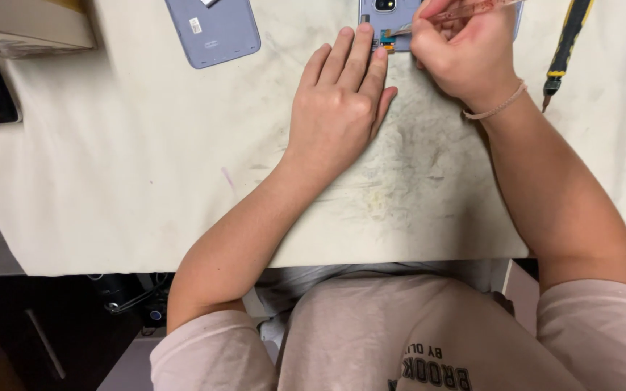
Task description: Cleaning and manipulating internal components of a disassembled smartphone at a repair bench.
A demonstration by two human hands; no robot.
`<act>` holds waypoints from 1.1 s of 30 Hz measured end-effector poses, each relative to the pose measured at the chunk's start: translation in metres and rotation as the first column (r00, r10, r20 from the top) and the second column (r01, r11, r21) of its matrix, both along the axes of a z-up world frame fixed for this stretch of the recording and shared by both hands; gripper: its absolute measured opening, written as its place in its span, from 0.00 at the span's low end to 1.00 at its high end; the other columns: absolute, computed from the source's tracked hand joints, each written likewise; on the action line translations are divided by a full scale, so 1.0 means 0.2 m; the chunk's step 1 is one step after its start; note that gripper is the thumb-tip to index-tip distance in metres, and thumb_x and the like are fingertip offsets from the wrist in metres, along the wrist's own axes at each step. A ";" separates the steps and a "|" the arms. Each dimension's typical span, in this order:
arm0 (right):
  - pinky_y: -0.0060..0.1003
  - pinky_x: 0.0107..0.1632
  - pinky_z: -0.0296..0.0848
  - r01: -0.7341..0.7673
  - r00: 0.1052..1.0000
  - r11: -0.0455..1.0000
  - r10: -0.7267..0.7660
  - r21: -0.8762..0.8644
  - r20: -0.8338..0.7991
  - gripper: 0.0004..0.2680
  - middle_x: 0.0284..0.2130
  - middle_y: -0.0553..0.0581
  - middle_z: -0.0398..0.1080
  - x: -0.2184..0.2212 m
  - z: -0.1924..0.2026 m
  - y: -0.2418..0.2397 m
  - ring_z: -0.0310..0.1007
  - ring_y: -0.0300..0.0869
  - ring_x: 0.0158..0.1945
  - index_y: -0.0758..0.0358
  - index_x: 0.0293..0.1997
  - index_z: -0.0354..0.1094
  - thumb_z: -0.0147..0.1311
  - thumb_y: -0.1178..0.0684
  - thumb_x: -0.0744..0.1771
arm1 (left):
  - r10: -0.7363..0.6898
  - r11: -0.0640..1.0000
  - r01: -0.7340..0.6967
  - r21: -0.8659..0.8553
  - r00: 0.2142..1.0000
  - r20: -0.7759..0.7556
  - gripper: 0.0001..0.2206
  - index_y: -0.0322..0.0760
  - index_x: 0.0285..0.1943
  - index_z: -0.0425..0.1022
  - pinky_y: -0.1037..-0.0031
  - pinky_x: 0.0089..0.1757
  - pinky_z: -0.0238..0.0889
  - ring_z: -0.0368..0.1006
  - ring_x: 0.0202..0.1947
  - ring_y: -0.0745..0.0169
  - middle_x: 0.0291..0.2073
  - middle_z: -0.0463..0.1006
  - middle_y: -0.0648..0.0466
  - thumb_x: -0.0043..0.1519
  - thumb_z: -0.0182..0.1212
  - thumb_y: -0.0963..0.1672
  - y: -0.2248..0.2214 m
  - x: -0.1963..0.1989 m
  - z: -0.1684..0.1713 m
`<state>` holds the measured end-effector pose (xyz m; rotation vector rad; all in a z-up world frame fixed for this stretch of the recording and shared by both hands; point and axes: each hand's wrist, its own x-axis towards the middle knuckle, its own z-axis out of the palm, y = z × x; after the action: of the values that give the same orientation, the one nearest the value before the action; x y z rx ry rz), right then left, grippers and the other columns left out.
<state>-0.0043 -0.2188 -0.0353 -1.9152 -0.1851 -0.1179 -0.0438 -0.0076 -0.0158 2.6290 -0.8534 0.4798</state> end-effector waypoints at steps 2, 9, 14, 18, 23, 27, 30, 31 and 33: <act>0.29 0.41 0.74 -0.020 1.000 1.000 0.020 -0.003 0.007 0.04 0.35 0.60 0.75 -0.01 -0.03 -0.02 0.75 0.39 0.37 0.71 0.39 0.69 0.55 0.70 0.71 | 0.006 1.000 -0.006 0.004 1.000 -0.011 0.19 0.32 0.61 0.81 0.55 0.60 0.66 0.69 0.65 0.40 0.65 0.69 0.38 0.69 0.69 0.50 0.00 -0.01 0.00; 0.27 0.37 0.65 -0.015 0.999 0.998 0.014 -0.057 -0.030 0.03 0.39 0.59 0.75 -0.04 -0.06 -0.03 0.66 0.34 0.33 0.70 0.44 0.69 0.57 0.68 0.72 | 0.010 1.000 -0.010 0.002 0.999 -0.033 0.19 0.32 0.61 0.81 0.55 0.61 0.65 0.68 0.66 0.42 0.66 0.68 0.39 0.69 0.69 0.50 0.00 0.00 -0.01; 0.28 0.37 0.65 -0.057 0.998 0.998 0.057 -0.025 0.024 0.04 0.40 0.64 0.75 -0.03 -0.03 -0.01 0.67 0.37 0.34 0.72 0.44 0.66 0.57 0.71 0.72 | 0.020 1.000 -0.020 0.006 0.999 -0.026 0.19 0.33 0.61 0.81 0.56 0.60 0.66 0.69 0.65 0.43 0.65 0.69 0.40 0.69 0.67 0.51 0.00 -0.01 0.00; 0.28 0.35 0.63 -0.151 0.988 0.988 0.151 0.007 0.011 0.06 0.39 0.67 0.73 -0.01 -0.02 -0.04 0.67 0.39 0.34 0.72 0.42 0.62 0.55 0.72 0.71 | 0.030 1.000 -0.030 -0.002 0.999 -0.026 0.19 0.35 0.62 0.80 0.58 0.60 0.66 0.71 0.65 0.45 0.65 0.70 0.42 0.69 0.66 0.51 0.00 0.00 0.00; 0.28 0.32 0.60 -0.128 0.992 0.991 0.126 0.042 0.029 0.06 0.38 0.66 0.71 0.00 0.04 0.00 0.65 0.39 0.33 0.73 0.41 0.62 0.56 0.72 0.70 | 0.043 0.999 -0.043 -0.033 0.999 0.009 0.17 0.36 0.59 0.81 0.60 0.57 0.69 0.75 0.60 0.48 0.63 0.73 0.45 0.68 0.67 0.50 0.00 0.01 0.03; 0.26 0.30 0.58 -0.107 0.993 0.994 0.107 -0.008 0.041 0.06 0.38 0.62 0.73 0.00 0.12 0.03 0.60 0.34 0.28 0.70 0.38 0.64 0.57 0.70 0.69 | 0.037 0.998 -0.036 -0.050 0.999 0.006 0.17 0.35 0.58 0.79 0.59 0.56 0.67 0.75 0.60 0.46 0.62 0.73 0.43 0.66 0.68 0.49 0.00 0.01 0.04; 0.24 0.29 0.58 -0.081 0.996 0.997 0.081 -0.010 0.045 0.07 0.36 0.61 0.72 0.01 0.14 0.05 0.60 0.32 0.27 0.69 0.38 0.62 0.58 0.69 0.68 | 0.044 0.997 -0.043 -0.059 0.999 0.011 0.17 0.36 0.57 0.80 0.59 0.56 0.68 0.76 0.59 0.47 0.61 0.75 0.44 0.66 0.65 0.49 0.00 0.01 0.07; 0.24 0.29 0.58 -0.085 0.994 0.996 0.085 -0.015 0.067 0.07 0.36 0.61 0.72 0.01 0.14 0.04 0.60 0.32 0.27 0.69 0.38 0.62 0.58 0.69 0.68 | 0.048 0.997 -0.046 -0.064 0.998 0.034 0.17 0.36 0.57 0.80 0.59 0.56 0.68 0.76 0.59 0.47 0.61 0.75 0.44 0.66 0.65 0.49 0.00 0.01 0.08; 0.24 0.29 0.58 -0.130 0.991 0.991 0.131 -0.045 0.035 0.06 0.33 0.57 0.71 0.02 0.13 0.02 0.59 0.31 0.26 0.66 0.35 0.63 0.57 0.68 0.66 | 0.053 0.995 -0.051 -0.081 0.998 0.018 0.15 0.41 0.58 0.78 0.62 0.53 0.68 0.78 0.56 0.49 0.59 0.77 0.46 0.65 0.64 0.49 0.01 0.02 0.10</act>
<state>-0.0011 -0.2138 -0.0090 -1.9383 -0.3400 -0.0624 -0.0407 -0.0062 0.0043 2.5819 -0.7566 0.5433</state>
